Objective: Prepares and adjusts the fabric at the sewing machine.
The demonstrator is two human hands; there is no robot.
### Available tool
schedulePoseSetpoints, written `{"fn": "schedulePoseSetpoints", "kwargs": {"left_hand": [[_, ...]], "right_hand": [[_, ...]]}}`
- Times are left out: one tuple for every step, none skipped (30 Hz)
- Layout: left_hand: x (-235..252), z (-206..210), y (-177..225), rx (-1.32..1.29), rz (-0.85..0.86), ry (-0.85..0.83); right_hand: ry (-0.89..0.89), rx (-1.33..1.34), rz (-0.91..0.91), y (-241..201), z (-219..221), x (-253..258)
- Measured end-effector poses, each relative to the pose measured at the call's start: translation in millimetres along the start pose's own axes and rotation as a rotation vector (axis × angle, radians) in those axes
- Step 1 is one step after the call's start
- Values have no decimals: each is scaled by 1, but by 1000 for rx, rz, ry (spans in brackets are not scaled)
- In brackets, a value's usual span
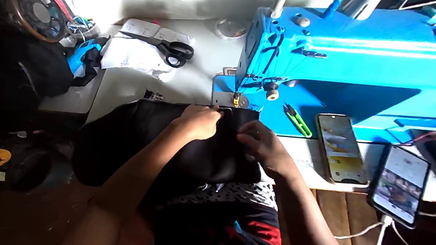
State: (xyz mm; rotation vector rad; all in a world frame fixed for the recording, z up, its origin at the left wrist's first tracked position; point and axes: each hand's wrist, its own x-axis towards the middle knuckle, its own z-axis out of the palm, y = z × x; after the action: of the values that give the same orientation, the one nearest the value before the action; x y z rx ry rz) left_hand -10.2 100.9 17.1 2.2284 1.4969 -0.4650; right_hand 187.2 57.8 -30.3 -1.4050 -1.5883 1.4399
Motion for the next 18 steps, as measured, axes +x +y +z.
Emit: {"fn": "schedulePoseSetpoints", "kwargs": {"left_hand": [[0,-4,1,-5,-2,-23],[0,-8,0,-11,6,-35],[1,-10,-2,-21,23,-40],[2,-12,-4,-28,42,-44],[2,-13,-5,-23,62,-44],[3,-15,-6,-11,81,-43],[3,-17,-6,6,92,-51],[3,-18,-6,20,99,-59],[3,-20,-7,28,104,-61],[3,-20,-8,25,110,-58],[3,-20,-9,19,116,-54],[4,-20,-9,12,124,-52],[4,-19,-10,12,132,-53],[5,-19,-11,13,141,-55],[6,-19,-11,18,148,-56],[6,-19,-11,22,153,-53],[6,-18,-11,24,155,-53],[6,-18,-12,27,159,-50]], "right_hand": [[-3,109,34,2,3,2],[-12,174,57,1,5,4],[-39,206,60,1,6,7],[-98,225,56,1,4,11],[-168,237,43,2,3,16],[-228,248,22,2,3,20],[-270,256,2,2,3,24],[-300,266,-9,0,5,26],[-330,276,-10,-3,6,28],[-356,301,3,-5,8,29],[-376,345,28,-6,10,30],[-383,384,59,-5,11,30],[-381,408,88,-4,12,32],[-373,417,105,-2,12,33],[-363,420,112,-2,13,34],[-358,433,110,-1,14,35],[-352,448,109,-1,15,35],[-345,451,111,-2,16,34]]}}
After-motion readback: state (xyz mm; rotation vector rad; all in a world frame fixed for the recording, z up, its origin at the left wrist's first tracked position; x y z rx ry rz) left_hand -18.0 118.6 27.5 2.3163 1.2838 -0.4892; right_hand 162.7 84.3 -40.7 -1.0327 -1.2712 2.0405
